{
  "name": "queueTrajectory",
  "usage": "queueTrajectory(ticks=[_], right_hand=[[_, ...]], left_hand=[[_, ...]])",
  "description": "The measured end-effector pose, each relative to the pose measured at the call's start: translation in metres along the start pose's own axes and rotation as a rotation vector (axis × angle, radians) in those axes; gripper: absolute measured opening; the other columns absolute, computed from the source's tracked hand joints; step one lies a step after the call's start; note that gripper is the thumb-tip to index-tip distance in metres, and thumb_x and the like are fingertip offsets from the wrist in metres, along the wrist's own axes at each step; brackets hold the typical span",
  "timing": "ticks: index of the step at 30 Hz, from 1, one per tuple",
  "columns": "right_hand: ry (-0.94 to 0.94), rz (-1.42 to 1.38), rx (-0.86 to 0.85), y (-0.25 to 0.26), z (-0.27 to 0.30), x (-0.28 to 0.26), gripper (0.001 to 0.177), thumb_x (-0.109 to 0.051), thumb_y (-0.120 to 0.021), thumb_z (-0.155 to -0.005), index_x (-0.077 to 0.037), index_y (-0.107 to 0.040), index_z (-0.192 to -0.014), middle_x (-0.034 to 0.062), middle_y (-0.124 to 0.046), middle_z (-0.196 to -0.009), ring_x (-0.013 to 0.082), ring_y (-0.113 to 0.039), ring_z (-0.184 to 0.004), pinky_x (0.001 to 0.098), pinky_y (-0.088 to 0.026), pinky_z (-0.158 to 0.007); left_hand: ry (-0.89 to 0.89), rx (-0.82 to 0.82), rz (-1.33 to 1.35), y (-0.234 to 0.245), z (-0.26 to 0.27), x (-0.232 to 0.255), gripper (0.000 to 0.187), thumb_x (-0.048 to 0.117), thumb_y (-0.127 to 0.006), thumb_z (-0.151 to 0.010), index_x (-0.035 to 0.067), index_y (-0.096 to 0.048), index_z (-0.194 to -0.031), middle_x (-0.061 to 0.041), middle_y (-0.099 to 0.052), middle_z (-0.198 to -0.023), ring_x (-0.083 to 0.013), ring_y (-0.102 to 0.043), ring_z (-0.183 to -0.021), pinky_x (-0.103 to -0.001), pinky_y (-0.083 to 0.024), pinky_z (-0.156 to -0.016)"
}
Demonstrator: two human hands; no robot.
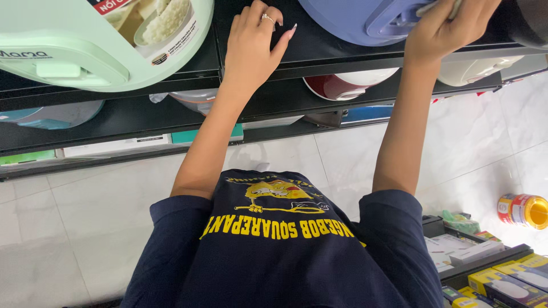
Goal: The person wipes the exterior surfaces of rice cookers on a display shelf with a cloth, handling several different models one at a time.
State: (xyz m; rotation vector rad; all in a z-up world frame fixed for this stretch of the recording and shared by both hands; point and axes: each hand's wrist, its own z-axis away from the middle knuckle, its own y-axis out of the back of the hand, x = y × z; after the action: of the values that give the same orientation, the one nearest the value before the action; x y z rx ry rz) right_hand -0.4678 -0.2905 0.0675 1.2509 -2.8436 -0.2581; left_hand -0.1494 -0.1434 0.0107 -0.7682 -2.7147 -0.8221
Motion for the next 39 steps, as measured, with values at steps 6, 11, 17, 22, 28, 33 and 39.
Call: queueTrajectory(ticks=[6,11,17,22,28,33,39], right_hand=[[-0.363,-0.175,0.005,0.003,0.000,-0.031,0.022,-0.003,-0.054,-0.098,0.004,-0.069,-0.114,0.0221,-0.064,-0.109,0.0260,-0.071,-0.067,0.0381,-0.056,-0.061],[0.184,0.068,-0.177,0.007,0.013,-0.020,0.024,-0.013,-0.058,-0.107,0.001,-0.065,-0.125,0.0193,-0.065,-0.118,0.0403,-0.061,-0.106,0.0464,-0.048,-0.094],[-0.414,-0.235,0.201,-0.009,0.048,0.029,0.032,-0.017,-0.042,-0.114,0.000,-0.053,-0.139,0.0145,-0.074,-0.116,0.0255,-0.068,-0.094,0.0352,-0.054,-0.090],[-0.355,-0.179,0.150,-0.008,0.053,0.015,0.033,-0.020,-0.041,-0.118,-0.002,-0.051,-0.144,0.0125,-0.065,-0.127,0.0211,-0.062,-0.109,0.0313,-0.050,-0.099],[-0.396,-0.144,0.059,0.001,0.069,0.025,0.034,-0.017,-0.041,-0.117,-0.004,-0.051,-0.147,0.0104,-0.064,-0.138,0.0211,-0.067,-0.121,0.0304,-0.049,-0.109],[-0.480,-0.230,0.055,-0.011,0.104,0.005,0.042,-0.014,-0.038,-0.118,-0.001,-0.036,-0.158,0.0143,-0.045,-0.156,0.0239,-0.049,-0.145,0.0336,-0.037,-0.124],[-0.587,-0.239,0.046,0.003,0.071,0.019,0.044,-0.012,-0.040,-0.119,0.001,-0.037,-0.161,0.0153,-0.047,-0.158,0.0241,-0.049,-0.147,0.0320,-0.034,-0.127]], left_hand=[[-0.006,-0.006,0.026,0.002,-0.001,0.001,0.023,0.019,-0.080,-0.095,0.007,-0.064,-0.106,-0.006,-0.055,-0.106,-0.0248,-0.056,-0.093,-0.040,-0.044,-0.081],[-0.003,-0.021,0.032,0.003,-0.001,0.002,0.026,0.024,-0.083,-0.099,0.008,-0.065,-0.107,-0.006,-0.055,-0.104,-0.0238,-0.056,-0.092,-0.039,-0.044,-0.081],[0.003,-0.040,0.033,0.004,-0.003,0.002,0.027,0.026,-0.084,-0.098,0.008,-0.066,-0.106,-0.006,-0.056,-0.104,-0.0239,-0.056,-0.092,-0.039,-0.043,-0.080],[0.009,-0.036,0.045,0.004,-0.004,0.004,0.026,0.026,-0.084,-0.098,0.008,-0.067,-0.106,-0.005,-0.056,-0.105,-0.0236,-0.056,-0.092,-0.038,-0.043,-0.081],[0.011,-0.064,0.039,0.003,-0.005,0.006,0.023,0.021,-0.081,-0.097,0.008,-0.068,-0.111,-0.004,-0.057,-0.105,-0.0224,-0.054,-0.090,-0.038,-0.042,-0.080],[0.009,-0.061,0.005,0.003,-0.008,0.011,0.022,0.021,-0.081,-0.097,0.008,-0.068,-0.111,-0.004,-0.056,-0.105,-0.0229,-0.055,-0.093,-0.038,-0.042,-0.081],[0.061,-0.093,-0.062,-0.003,-0.010,0.024,0.024,0.017,-0.081,-0.097,0.008,-0.069,-0.116,-0.005,-0.055,-0.109,-0.0252,-0.053,-0.100,-0.041,-0.044,-0.088]])
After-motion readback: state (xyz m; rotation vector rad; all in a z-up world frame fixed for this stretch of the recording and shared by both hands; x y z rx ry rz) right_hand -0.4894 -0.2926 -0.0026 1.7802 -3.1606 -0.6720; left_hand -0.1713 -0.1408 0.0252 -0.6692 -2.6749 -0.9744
